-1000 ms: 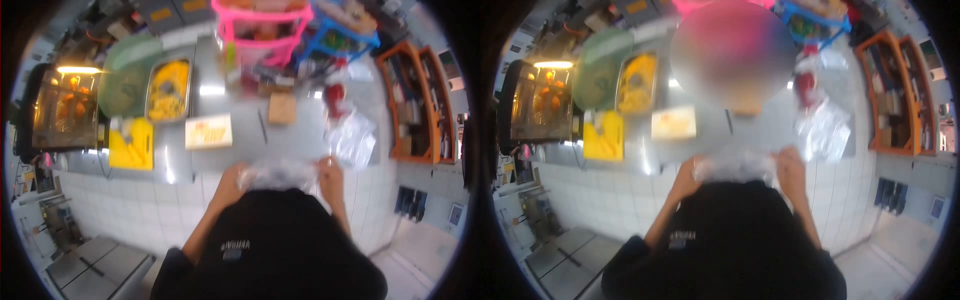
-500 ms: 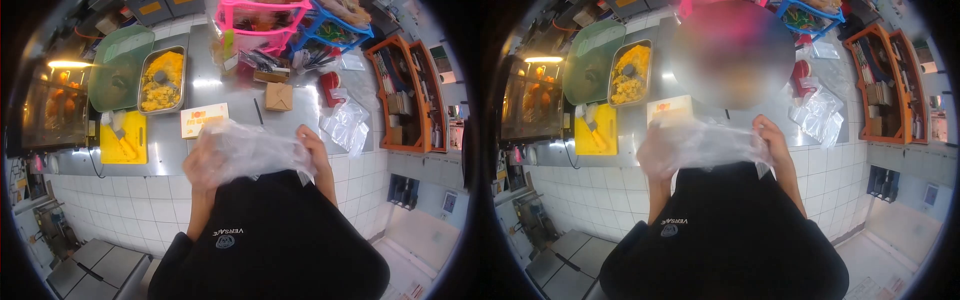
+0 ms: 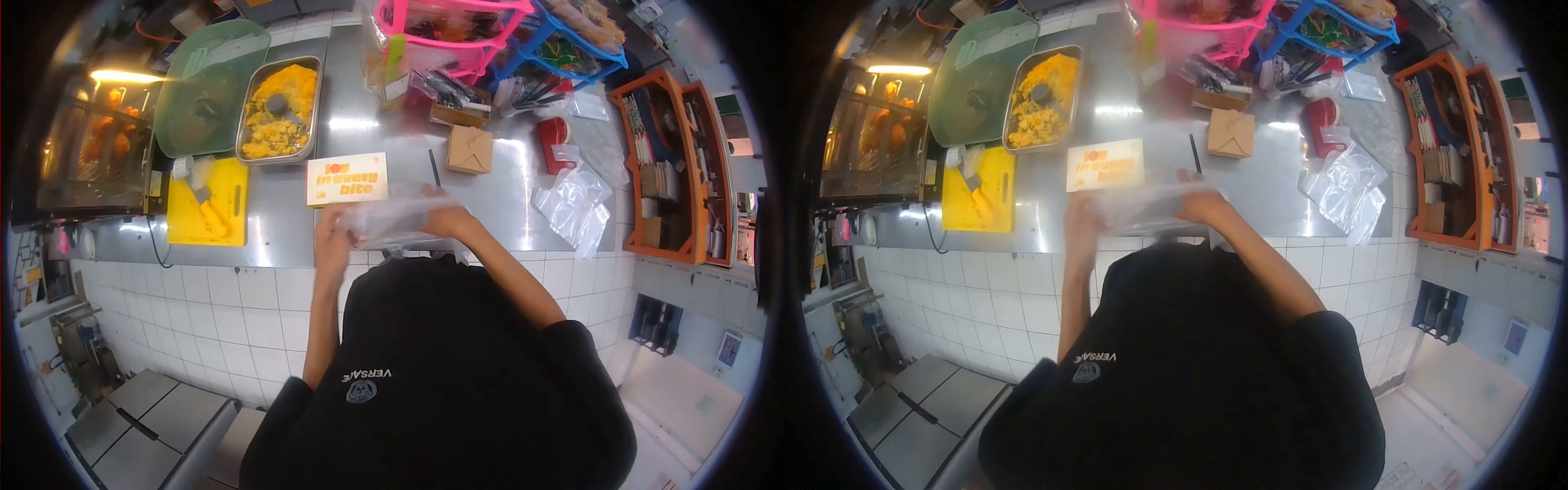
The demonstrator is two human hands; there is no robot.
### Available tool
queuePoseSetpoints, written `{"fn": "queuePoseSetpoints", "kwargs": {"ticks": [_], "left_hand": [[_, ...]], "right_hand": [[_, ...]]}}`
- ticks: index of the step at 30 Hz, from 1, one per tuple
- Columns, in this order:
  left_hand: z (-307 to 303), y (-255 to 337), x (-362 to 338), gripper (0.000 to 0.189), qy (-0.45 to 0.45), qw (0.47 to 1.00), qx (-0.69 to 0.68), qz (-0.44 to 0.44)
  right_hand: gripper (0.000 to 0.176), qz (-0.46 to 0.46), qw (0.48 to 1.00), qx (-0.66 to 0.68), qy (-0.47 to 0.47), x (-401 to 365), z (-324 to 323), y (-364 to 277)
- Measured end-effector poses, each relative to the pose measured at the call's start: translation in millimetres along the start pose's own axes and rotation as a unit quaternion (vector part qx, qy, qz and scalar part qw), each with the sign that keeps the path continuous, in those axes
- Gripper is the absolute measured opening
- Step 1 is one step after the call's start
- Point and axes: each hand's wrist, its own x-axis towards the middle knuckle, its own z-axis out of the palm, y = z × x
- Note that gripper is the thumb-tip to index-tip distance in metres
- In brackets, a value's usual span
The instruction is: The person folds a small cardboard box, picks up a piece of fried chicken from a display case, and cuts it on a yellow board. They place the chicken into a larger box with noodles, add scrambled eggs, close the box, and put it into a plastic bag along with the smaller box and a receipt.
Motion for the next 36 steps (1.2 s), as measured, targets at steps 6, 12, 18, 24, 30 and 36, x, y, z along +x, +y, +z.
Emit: {"fn": "queuePoseSetpoints", "kwargs": {"ticks": [6, 12, 18, 24, 30, 36], "left_hand": [[23, 74, -49, 0.023, -0.050, 0.881, 0.381, 0.278], [-28, -101, 9, 0.022, -0.153, 0.786, 0.594, 0.086], [-13, -100, -5, 0.026, -0.153, 0.800, 0.578, 0.039], [-34, 50, -23, 0.023, -0.066, 0.980, 0.180, -0.043], [-82, -50, 77, 0.039, 0.157, 0.916, 0.351, 0.116], [-77, -66, 85, 0.044, 0.192, 0.933, 0.275, 0.132]], "right_hand": [[0.044, 0.134, 0.935, -0.106, -0.312, -5, -9, -55], [0.034, -0.042, 0.970, 0.013, -0.240, -22, -27, -83], [0.045, -0.162, 0.954, 0.137, -0.213, 77, -59, -149], [0.051, -0.257, 0.958, -0.124, -0.006, 124, 6, -98], [0.052, -0.307, 0.938, -0.161, 0.036, 124, 18, -79], [0.046, -0.330, 0.931, -0.140, 0.073, 118, 16, -80]]}}
